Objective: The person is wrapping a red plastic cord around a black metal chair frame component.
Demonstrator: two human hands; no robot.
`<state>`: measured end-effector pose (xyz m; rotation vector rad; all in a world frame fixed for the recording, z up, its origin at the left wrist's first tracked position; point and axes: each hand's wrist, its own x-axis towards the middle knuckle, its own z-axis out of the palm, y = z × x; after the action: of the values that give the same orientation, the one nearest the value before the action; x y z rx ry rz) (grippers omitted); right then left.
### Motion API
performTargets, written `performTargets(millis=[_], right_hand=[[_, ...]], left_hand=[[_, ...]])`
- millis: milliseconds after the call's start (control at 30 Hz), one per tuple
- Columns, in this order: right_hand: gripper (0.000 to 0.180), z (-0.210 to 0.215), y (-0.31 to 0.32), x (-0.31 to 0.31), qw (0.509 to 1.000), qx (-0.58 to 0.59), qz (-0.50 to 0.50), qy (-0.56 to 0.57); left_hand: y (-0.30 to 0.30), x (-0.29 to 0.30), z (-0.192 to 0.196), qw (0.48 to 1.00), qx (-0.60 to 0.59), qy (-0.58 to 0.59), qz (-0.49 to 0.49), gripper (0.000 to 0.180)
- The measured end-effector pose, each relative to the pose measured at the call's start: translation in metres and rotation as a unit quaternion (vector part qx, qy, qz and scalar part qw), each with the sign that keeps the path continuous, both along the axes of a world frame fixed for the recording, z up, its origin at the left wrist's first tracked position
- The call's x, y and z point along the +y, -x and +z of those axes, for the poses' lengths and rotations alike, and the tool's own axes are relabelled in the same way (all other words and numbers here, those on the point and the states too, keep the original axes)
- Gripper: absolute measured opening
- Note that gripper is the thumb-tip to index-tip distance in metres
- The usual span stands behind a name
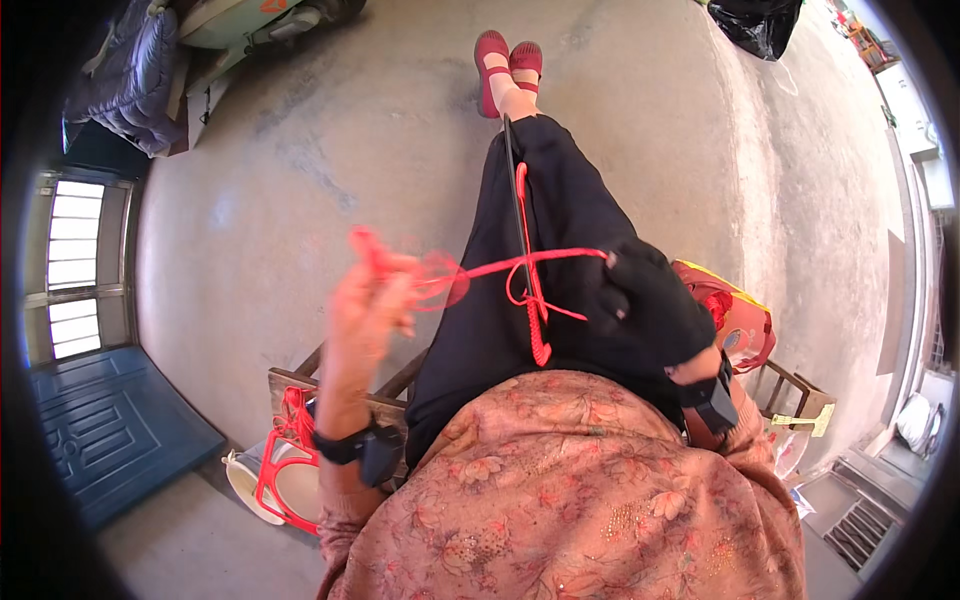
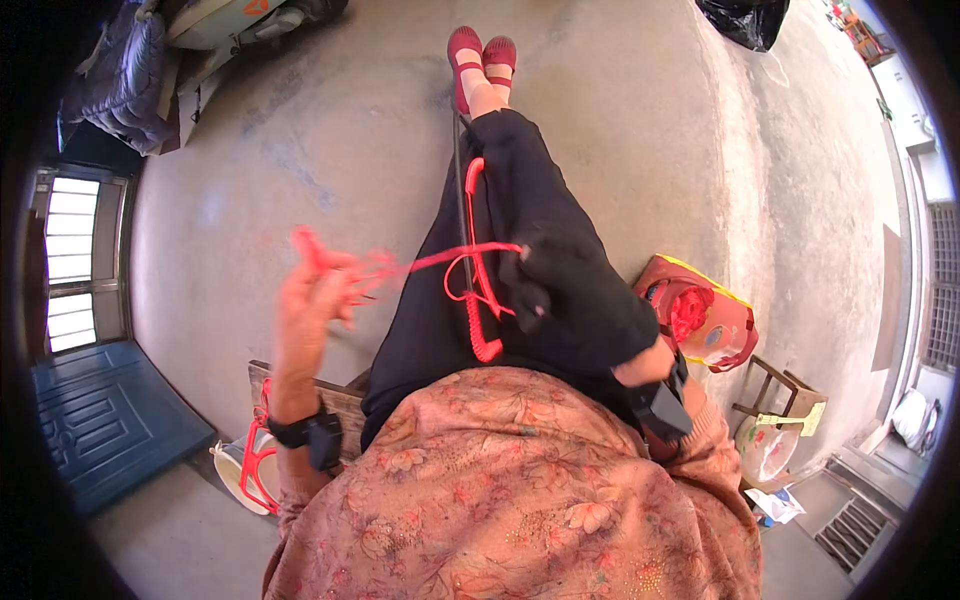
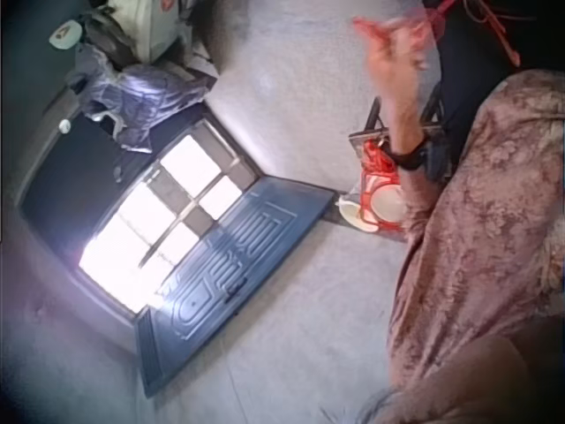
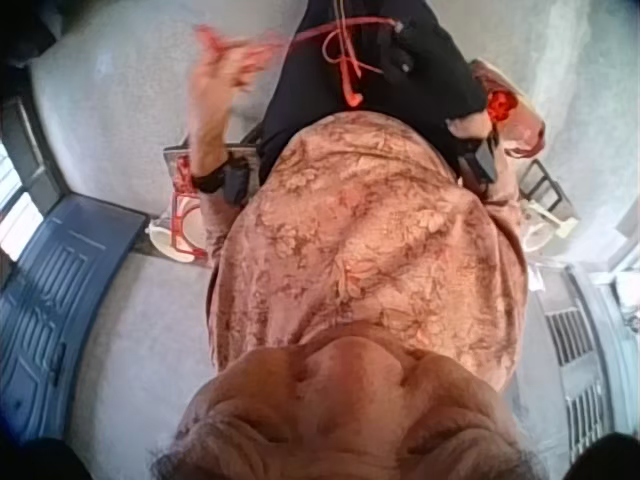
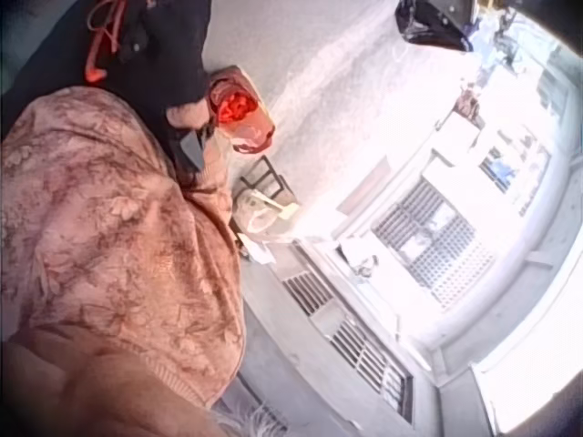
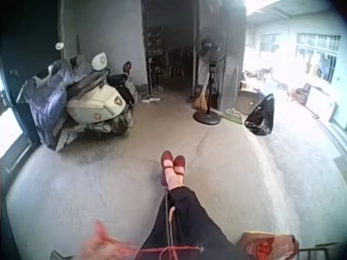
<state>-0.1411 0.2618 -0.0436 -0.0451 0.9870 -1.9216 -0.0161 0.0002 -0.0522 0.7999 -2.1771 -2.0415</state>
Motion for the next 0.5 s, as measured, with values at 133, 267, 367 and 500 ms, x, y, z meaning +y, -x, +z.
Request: performTargets(millis=[133,267,367,500], right_hand=[[0.017,0.025,-0.022,0.038,0.998,0.056,-0.011,0.041],[0.013,0.045,-0.025,0.059,0.987,0.145,0.055,0.05],[0.011,0.05,-0.034,0.064,0.996,0.077,0.026,0.026],[0.009,0.064,-0.037,0.07,0.979,0.159,0.13,0.012]], left_hand=[[0.015,0.034,-0.033,0.992,-0.039,-0.08,-0.089,0.019],[0.022,0.028,-0.055,0.997,-0.006,-0.077,-0.015,0.019],[0.024,0.043,-0.037,0.987,-0.038,-0.139,-0.077,0.016],[0.025,0.079,-0.041,0.981,-0.04,0.089,-0.167,0.024]])
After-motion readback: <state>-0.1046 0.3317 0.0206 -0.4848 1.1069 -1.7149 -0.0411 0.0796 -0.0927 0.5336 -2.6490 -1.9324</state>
